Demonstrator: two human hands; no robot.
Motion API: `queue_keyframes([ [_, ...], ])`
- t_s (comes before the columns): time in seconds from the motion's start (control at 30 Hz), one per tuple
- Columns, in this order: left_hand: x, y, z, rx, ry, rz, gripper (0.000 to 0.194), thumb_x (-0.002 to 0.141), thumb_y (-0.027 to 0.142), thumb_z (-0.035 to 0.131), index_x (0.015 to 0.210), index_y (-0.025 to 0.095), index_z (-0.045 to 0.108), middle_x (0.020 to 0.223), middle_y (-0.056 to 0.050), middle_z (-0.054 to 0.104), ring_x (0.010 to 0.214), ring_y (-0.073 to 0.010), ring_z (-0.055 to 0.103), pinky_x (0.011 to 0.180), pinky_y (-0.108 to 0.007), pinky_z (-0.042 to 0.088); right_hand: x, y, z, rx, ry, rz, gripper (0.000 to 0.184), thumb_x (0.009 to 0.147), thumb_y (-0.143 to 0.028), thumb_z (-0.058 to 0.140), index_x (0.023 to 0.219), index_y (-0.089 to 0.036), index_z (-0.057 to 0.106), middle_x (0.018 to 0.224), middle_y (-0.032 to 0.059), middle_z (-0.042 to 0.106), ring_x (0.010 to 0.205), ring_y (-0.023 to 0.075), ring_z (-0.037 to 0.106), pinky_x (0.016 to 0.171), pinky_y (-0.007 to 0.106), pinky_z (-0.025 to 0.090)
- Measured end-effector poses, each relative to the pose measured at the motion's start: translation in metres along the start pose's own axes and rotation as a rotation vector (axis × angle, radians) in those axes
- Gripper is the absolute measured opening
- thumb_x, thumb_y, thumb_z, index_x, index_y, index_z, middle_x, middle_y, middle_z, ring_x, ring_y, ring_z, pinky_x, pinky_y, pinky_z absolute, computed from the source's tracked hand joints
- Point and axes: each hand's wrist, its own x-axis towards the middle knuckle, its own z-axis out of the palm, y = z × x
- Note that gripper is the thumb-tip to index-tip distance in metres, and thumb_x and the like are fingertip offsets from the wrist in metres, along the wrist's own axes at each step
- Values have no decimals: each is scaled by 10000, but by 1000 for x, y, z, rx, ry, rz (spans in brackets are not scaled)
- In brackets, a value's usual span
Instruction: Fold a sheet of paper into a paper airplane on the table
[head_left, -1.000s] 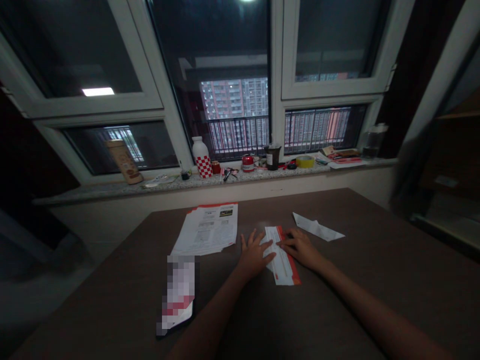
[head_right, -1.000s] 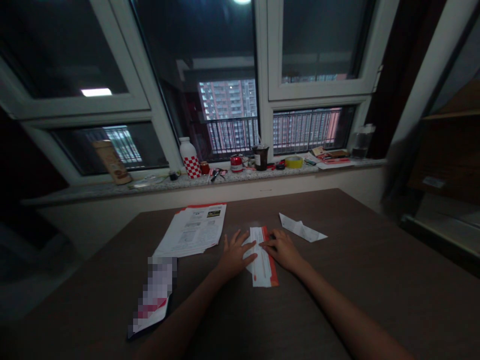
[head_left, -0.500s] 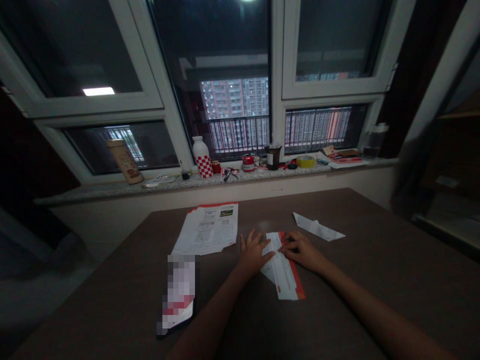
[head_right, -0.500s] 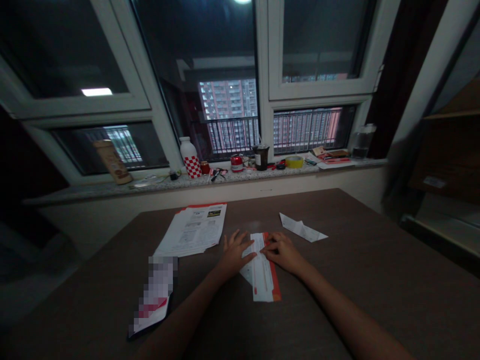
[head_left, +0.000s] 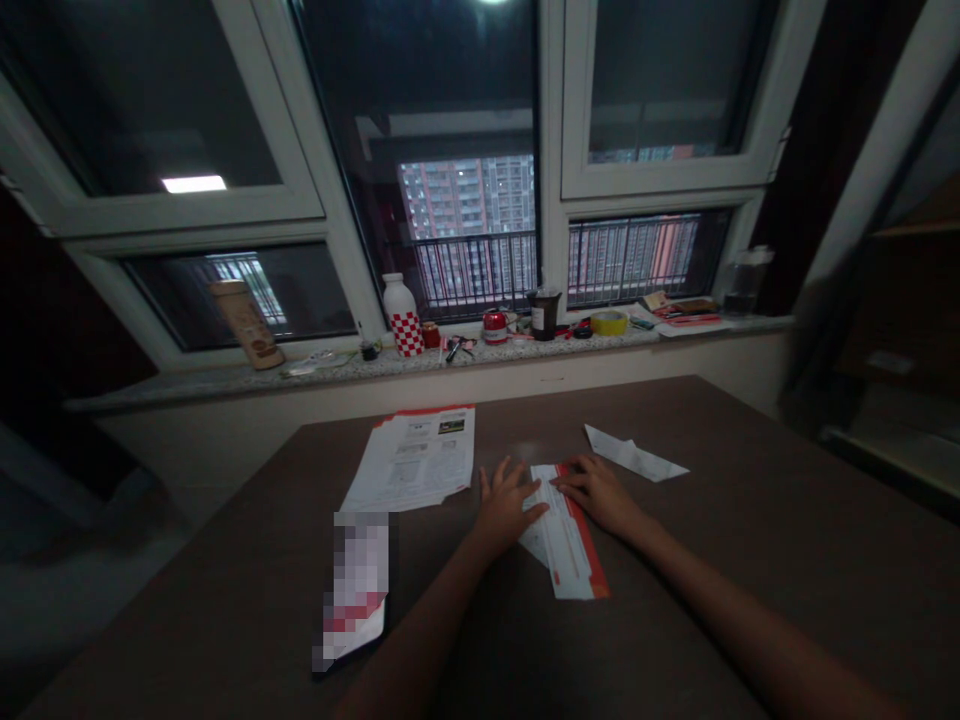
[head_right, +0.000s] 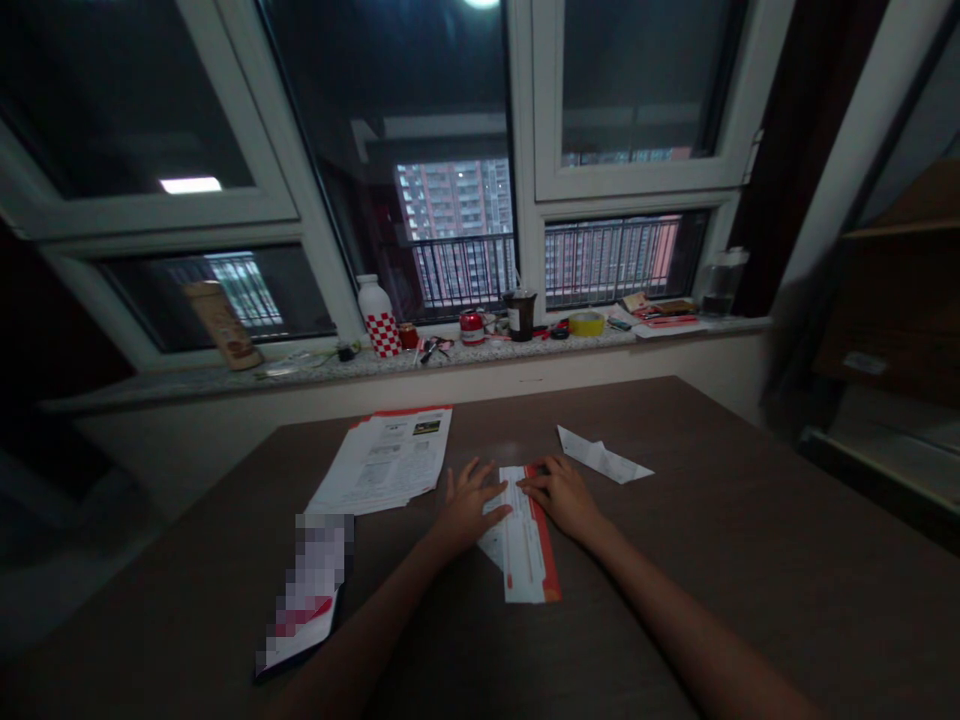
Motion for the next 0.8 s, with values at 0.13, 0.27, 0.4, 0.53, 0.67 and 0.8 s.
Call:
queue_keyframes([
  [0.13,-2,-1,1,-7,39,28,413,895,547,507,1257,363,583,1490,-18,407,1424,-311,203,1100,-687,22,-3,1,1,12,0,-27,272,927,-406,517,1126,-347,693,1240,68,550,1208,268,433,1029,460,370],
  [0.27,-3,0,0,-34,56,18,328,914,504,503,1183,365,627,1475,3,425,1418,-298,218,1102,-683,31,-5,3,1,51,-8,-82,246,914,-386,541,1071,-328,721,1230,71,566,1271,286,381,1056,489,337],
  [0.4,-3,3,-2,-63,66,18,225,906,444,548,1057,337,677,1431,18,472,1411,-281,233,1112,-667,22,-9,0,-3,108,-11,-127,226,906,-374,558,997,-298,750,1173,75,594,1249,276,416,1047,451,357],
  [0.53,-3,5,-3,-86,59,22,209,866,421,613,1034,316,680,1412,5,489,1401,-292,245,1112,-667,25,-11,-4,-8,124,-24,-144,208,897,-371,576,971,-299,757,1127,66,615,1190,263,470,1024,425,372],
  [0.67,-3,4,-3,-78,67,-8,313,847,462,627,1143,363,639,1432,3,466,1394,-309,248,1095,-696,50,-9,-6,-7,103,-16,-134,246,916,-408,544,944,-290,757,1078,63,627,1113,245,513,978,403,401],
  [0.8,-2,3,-3,-58,41,-23,329,852,490,610,1164,390,636,1459,9,435,1399,-326,232,1087,-709,44,-6,-7,-4,63,5,-108,291,934,-435,504,952,-283,752,1047,60,626,1059,228,529,945,386,417],
])
